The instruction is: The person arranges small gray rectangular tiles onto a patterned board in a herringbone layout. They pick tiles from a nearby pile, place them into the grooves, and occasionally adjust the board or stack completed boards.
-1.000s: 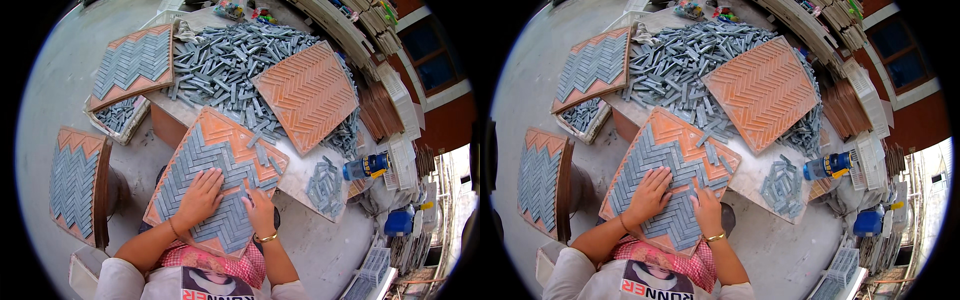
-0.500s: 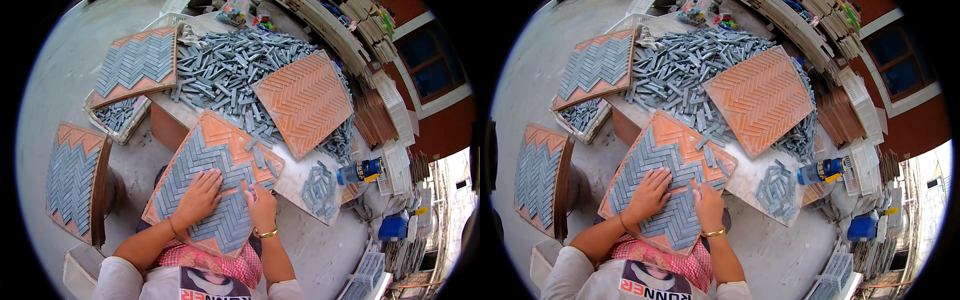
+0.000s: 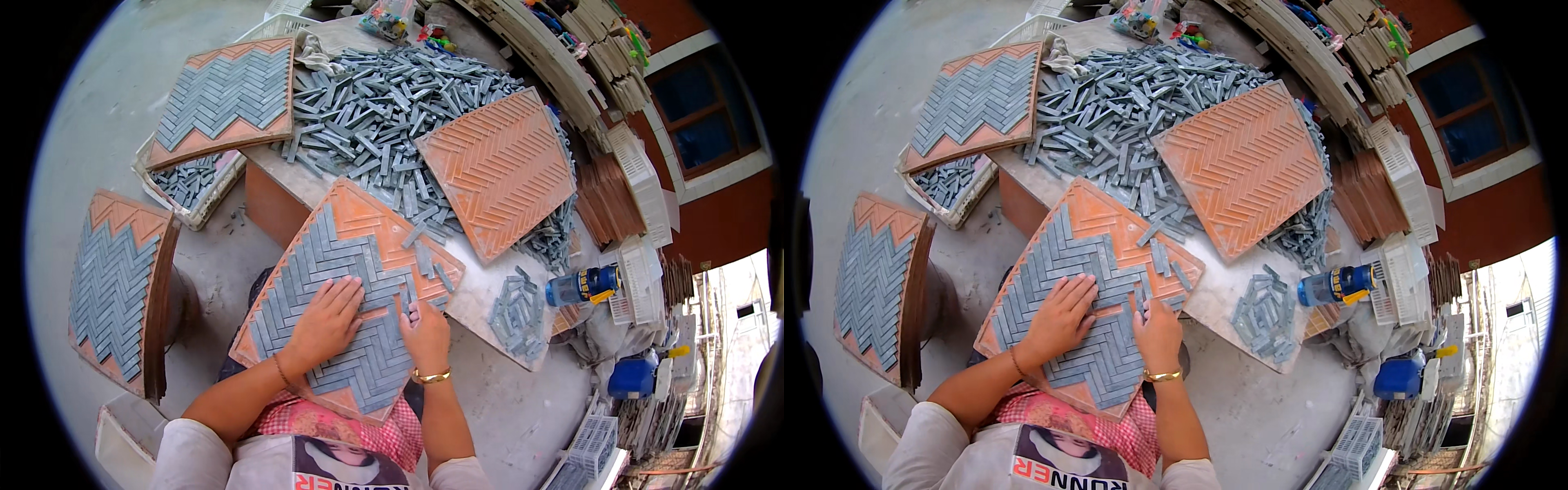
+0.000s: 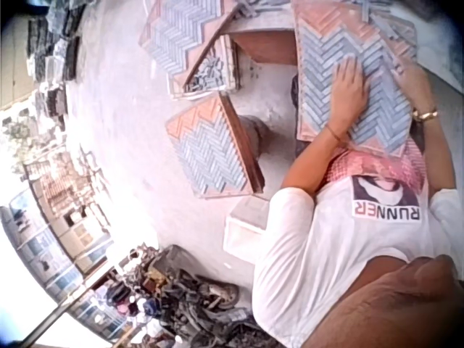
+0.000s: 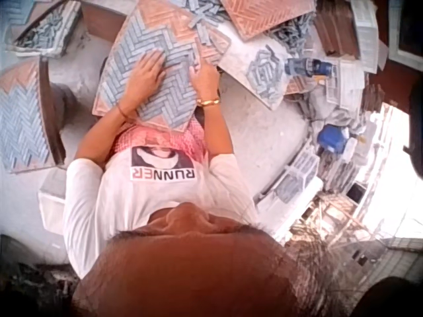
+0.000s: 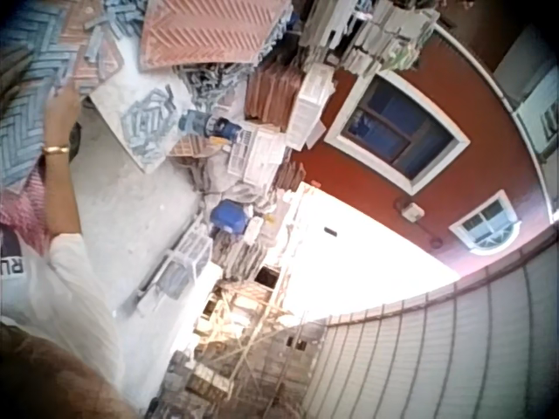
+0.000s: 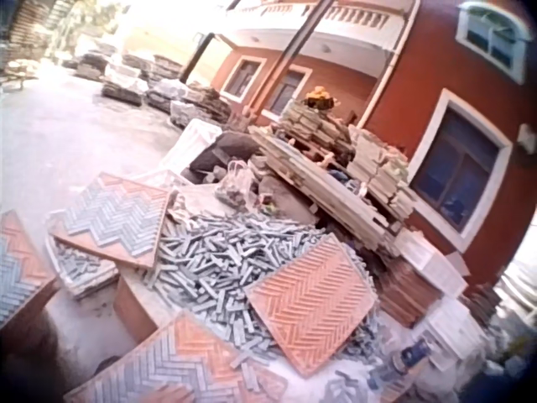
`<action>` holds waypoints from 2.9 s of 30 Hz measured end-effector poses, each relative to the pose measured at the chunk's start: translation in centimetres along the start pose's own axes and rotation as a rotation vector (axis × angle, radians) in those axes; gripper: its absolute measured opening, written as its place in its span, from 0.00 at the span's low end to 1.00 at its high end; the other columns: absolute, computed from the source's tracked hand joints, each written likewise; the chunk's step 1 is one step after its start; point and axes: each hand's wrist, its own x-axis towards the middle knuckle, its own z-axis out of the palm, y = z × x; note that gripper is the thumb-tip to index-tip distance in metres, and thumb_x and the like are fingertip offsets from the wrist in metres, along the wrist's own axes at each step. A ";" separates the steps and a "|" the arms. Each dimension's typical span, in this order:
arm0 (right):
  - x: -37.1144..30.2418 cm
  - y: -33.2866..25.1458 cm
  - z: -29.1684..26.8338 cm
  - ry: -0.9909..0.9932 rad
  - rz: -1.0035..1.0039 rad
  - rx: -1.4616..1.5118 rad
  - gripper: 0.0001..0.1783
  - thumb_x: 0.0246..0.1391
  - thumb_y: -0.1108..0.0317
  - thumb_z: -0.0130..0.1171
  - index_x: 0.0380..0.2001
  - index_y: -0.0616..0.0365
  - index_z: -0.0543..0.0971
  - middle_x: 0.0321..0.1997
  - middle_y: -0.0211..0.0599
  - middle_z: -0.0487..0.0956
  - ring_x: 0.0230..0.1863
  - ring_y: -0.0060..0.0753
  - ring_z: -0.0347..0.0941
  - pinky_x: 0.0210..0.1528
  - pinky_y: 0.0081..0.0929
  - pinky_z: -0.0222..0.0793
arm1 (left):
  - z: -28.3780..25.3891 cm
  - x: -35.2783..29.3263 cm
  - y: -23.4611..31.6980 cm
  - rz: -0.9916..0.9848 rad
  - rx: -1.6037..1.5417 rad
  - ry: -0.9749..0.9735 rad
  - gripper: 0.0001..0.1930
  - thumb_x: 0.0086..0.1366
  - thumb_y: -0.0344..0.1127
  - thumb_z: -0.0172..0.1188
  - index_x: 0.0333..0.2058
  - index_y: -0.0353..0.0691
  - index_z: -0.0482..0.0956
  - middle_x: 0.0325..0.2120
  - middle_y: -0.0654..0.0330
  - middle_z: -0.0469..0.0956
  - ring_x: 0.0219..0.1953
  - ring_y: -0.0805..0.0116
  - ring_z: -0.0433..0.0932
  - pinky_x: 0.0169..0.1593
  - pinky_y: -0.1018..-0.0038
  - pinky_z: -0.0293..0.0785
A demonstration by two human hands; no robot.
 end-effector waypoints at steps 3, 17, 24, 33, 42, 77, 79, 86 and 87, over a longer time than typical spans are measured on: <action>0.0 -0.2 -0.5 -0.031 0.026 0.033 0.12 0.42 0.68 0.65 0.31 0.59 0.75 0.25 0.37 0.76 0.28 0.44 0.74 0.31 0.39 0.70 | -0.1 0.0 -0.1 0.006 0.005 0.002 0.27 0.57 0.36 0.59 0.55 0.32 0.68 0.60 0.52 0.64 0.64 0.56 0.61 0.67 0.59 0.52; -0.9 0.2 -0.2 0.035 -0.047 0.079 0.08 0.42 0.72 0.66 0.27 0.61 0.77 0.23 0.39 0.77 0.25 0.39 0.75 0.30 0.31 0.71 | 0.0 0.0 0.0 0.004 0.005 -0.008 0.26 0.58 0.36 0.59 0.55 0.32 0.68 0.59 0.51 0.65 0.64 0.56 0.60 0.67 0.59 0.52; 0.1 1.7 -0.9 0.037 0.070 0.378 0.08 0.44 0.74 0.65 0.30 0.62 0.79 0.23 0.41 0.78 0.26 0.39 0.76 0.31 0.32 0.71 | -0.2 0.2 0.0 -0.016 0.009 -0.020 0.26 0.59 0.36 0.58 0.55 0.32 0.68 0.59 0.51 0.65 0.63 0.56 0.61 0.66 0.59 0.53; 1.0 6.1 -4.0 0.028 -0.255 0.090 0.13 0.42 0.76 0.64 0.35 0.60 0.77 0.39 0.40 0.76 0.32 0.41 0.75 0.35 0.31 0.71 | -0.2 0.1 0.2 -0.009 0.024 -0.024 0.26 0.59 0.36 0.58 0.55 0.32 0.68 0.59 0.51 0.65 0.63 0.55 0.61 0.66 0.59 0.53; 1.8 7.6 -4.7 -0.059 -0.462 0.014 0.15 0.41 0.76 0.64 0.37 0.59 0.77 0.39 0.39 0.75 0.40 0.43 0.73 0.41 0.32 0.71 | -0.3 0.3 0.2 0.006 0.044 -0.014 0.26 0.58 0.36 0.58 0.54 0.32 0.68 0.58 0.51 0.65 0.63 0.56 0.61 0.66 0.60 0.54; 3.0 6.5 -2.9 0.141 -0.407 0.078 0.13 0.43 0.76 0.60 0.36 0.55 0.75 0.38 0.33 0.74 0.40 0.41 0.72 0.39 0.34 0.72 | 0.7 -1.1 2.5 0.043 0.118 -0.268 0.41 0.57 0.53 0.58 0.62 0.33 0.59 0.65 0.51 0.55 0.68 0.56 0.51 0.67 0.49 0.43; 2.8 6.6 -3.4 0.150 -0.385 0.074 0.12 0.44 0.74 0.61 0.36 0.56 0.75 0.37 0.34 0.74 0.40 0.42 0.72 0.38 0.35 0.71 | 0.5 -1.7 2.8 0.018 0.120 -0.270 0.42 0.57 0.54 0.58 0.62 0.32 0.58 0.65 0.50 0.55 0.68 0.55 0.51 0.67 0.48 0.42; 0.8 1.8 -1.7 0.013 -0.176 0.159 0.12 0.46 0.68 0.62 0.36 0.59 0.75 0.35 0.42 0.76 0.37 0.47 0.74 0.37 0.38 0.71 | 0.8 -2.0 3.6 -0.012 0.165 -0.241 0.41 0.56 0.51 0.61 0.61 0.31 0.59 0.64 0.49 0.56 0.68 0.55 0.52 0.66 0.47 0.43; 0.7 1.5 -0.7 0.087 -0.179 0.175 0.13 0.47 0.68 0.63 0.37 0.59 0.75 0.35 0.43 0.75 0.36 0.47 0.74 0.37 0.39 0.71 | 0.8 -1.9 3.5 -0.013 0.130 -0.238 0.40 0.56 0.49 0.61 0.61 0.31 0.59 0.64 0.49 0.56 0.68 0.54 0.52 0.66 0.47 0.42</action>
